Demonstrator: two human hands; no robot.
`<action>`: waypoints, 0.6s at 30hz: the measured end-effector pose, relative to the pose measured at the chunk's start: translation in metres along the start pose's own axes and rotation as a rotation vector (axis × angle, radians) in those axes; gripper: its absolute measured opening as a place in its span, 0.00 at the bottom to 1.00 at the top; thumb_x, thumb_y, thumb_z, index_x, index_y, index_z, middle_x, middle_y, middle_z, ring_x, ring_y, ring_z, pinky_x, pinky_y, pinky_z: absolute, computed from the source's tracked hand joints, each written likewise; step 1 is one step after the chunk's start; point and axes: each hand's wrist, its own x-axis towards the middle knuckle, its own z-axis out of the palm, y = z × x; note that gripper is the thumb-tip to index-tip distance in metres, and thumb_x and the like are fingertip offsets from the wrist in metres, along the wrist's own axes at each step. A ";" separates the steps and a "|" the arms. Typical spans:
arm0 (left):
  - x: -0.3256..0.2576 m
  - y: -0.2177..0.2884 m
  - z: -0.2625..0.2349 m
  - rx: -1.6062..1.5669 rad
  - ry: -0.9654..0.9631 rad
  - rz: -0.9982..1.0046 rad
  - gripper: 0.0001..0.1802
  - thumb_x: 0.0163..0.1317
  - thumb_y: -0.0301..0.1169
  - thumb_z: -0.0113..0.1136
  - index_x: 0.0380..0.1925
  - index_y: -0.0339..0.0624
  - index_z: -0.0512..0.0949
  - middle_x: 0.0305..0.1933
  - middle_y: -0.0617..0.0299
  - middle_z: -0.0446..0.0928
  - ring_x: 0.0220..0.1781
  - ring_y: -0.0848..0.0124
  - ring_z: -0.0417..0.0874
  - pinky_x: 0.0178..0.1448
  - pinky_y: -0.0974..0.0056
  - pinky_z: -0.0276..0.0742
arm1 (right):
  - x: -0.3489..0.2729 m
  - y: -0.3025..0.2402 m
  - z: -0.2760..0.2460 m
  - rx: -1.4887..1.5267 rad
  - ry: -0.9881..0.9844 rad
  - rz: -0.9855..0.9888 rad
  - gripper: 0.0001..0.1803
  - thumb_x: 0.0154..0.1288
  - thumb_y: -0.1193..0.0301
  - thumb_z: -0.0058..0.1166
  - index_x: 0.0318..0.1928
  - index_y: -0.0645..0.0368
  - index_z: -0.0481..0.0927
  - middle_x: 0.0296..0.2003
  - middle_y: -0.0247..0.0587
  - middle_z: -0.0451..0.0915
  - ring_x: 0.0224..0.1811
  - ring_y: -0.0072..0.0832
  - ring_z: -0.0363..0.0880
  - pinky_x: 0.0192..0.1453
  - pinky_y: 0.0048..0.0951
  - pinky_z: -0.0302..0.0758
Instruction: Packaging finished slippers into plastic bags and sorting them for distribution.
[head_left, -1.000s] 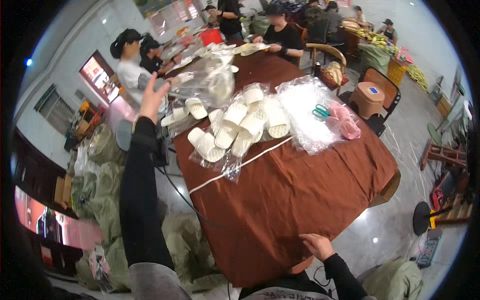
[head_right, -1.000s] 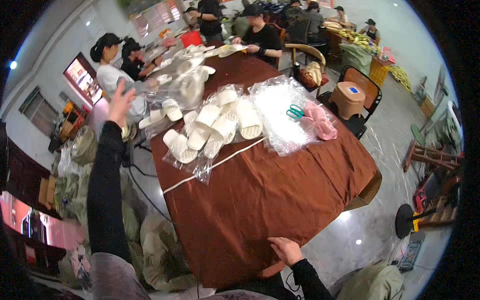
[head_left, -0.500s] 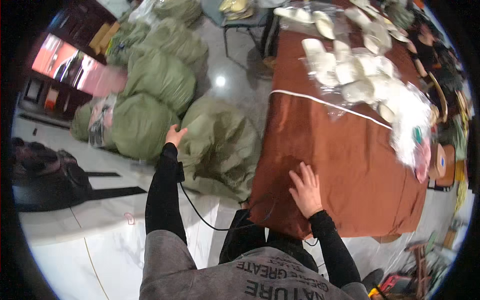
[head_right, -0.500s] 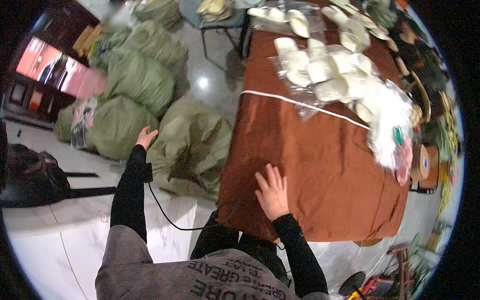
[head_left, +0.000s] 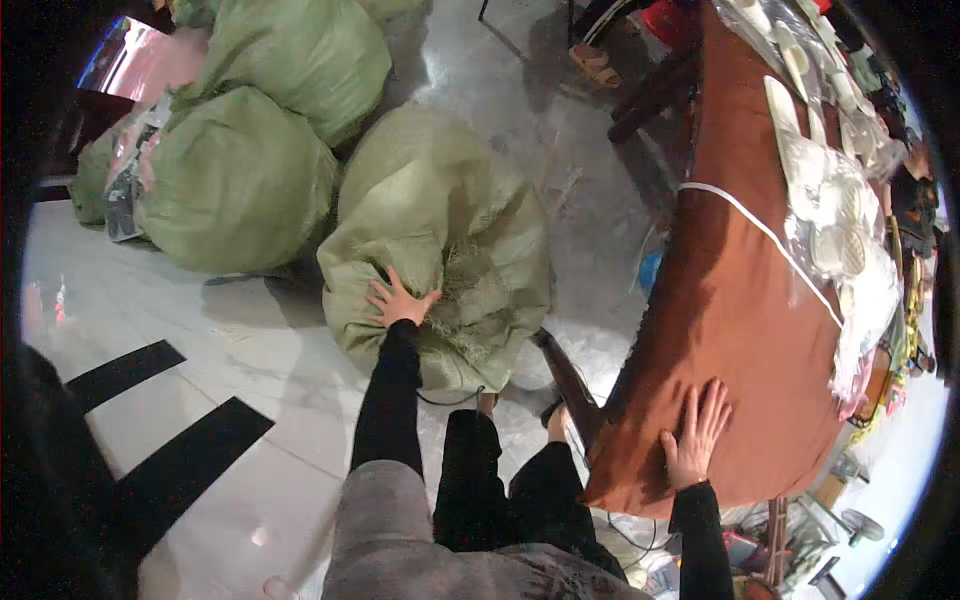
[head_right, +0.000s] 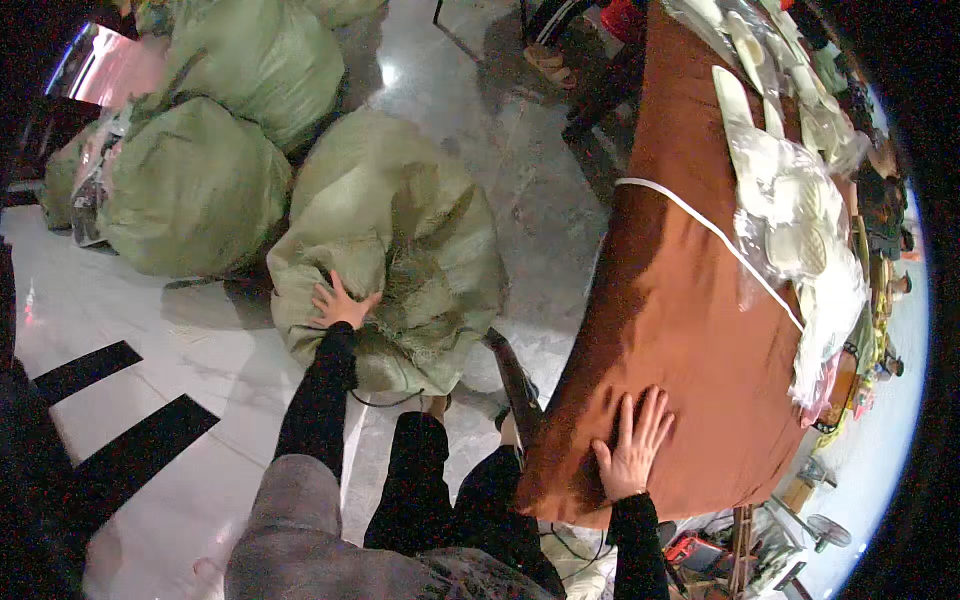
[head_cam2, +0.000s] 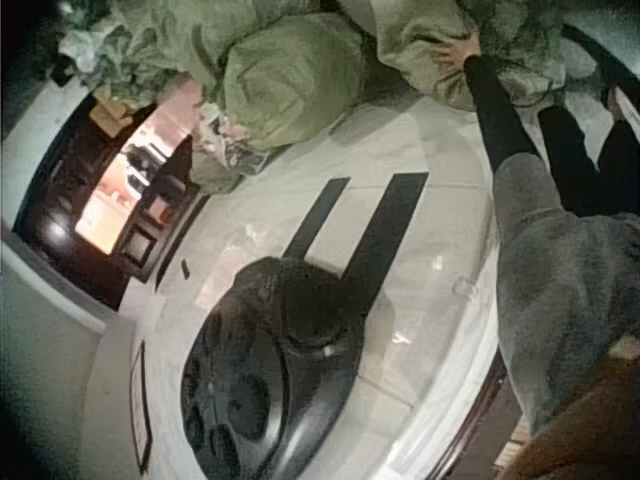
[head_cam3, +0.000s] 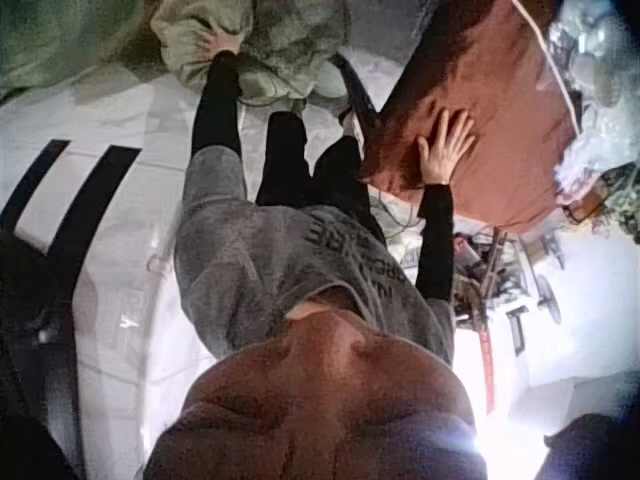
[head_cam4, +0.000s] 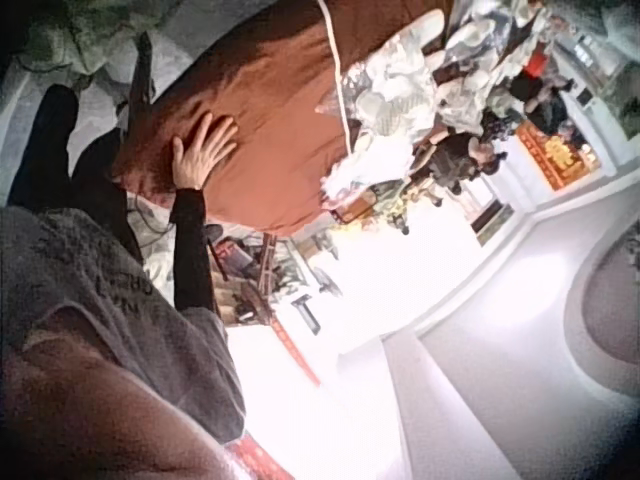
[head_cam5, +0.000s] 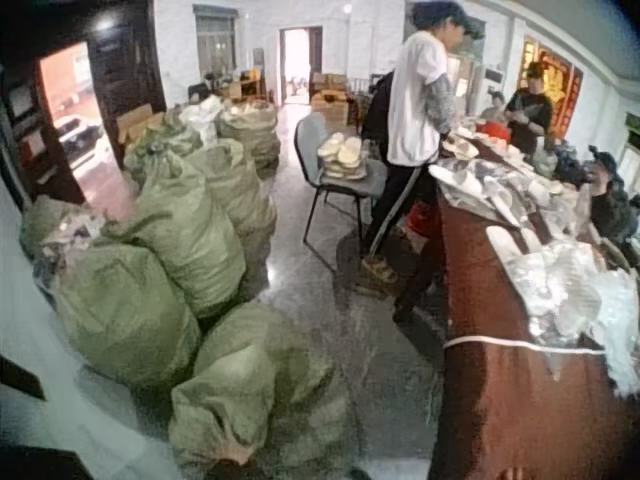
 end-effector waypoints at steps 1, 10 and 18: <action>0.013 -0.001 0.019 -0.042 0.001 -0.018 0.68 0.38 0.70 0.64 0.72 0.59 0.34 0.75 0.45 0.29 0.74 0.40 0.36 0.67 0.29 0.43 | 0.000 0.000 0.004 -0.009 0.019 -0.032 0.44 0.56 0.57 0.53 0.70 0.57 0.50 0.71 0.61 0.37 0.74 0.58 0.31 0.72 0.60 0.30; 0.103 0.029 0.143 -0.054 -0.059 -0.177 0.68 0.34 0.69 0.66 0.70 0.50 0.45 0.73 0.43 0.44 0.73 0.41 0.45 0.65 0.31 0.52 | -0.003 0.014 0.026 -0.037 0.139 -0.028 0.44 0.65 0.37 0.26 0.71 0.53 0.48 0.70 0.63 0.42 0.72 0.62 0.39 0.71 0.63 0.37; 0.138 -0.007 0.196 0.341 0.330 0.201 0.29 0.50 0.34 0.64 0.54 0.41 0.71 0.57 0.51 0.69 0.57 0.50 0.70 0.58 0.43 0.64 | -0.014 0.022 0.033 0.001 0.226 0.002 0.43 0.66 0.37 0.26 0.71 0.53 0.49 0.69 0.66 0.44 0.71 0.63 0.42 0.70 0.62 0.41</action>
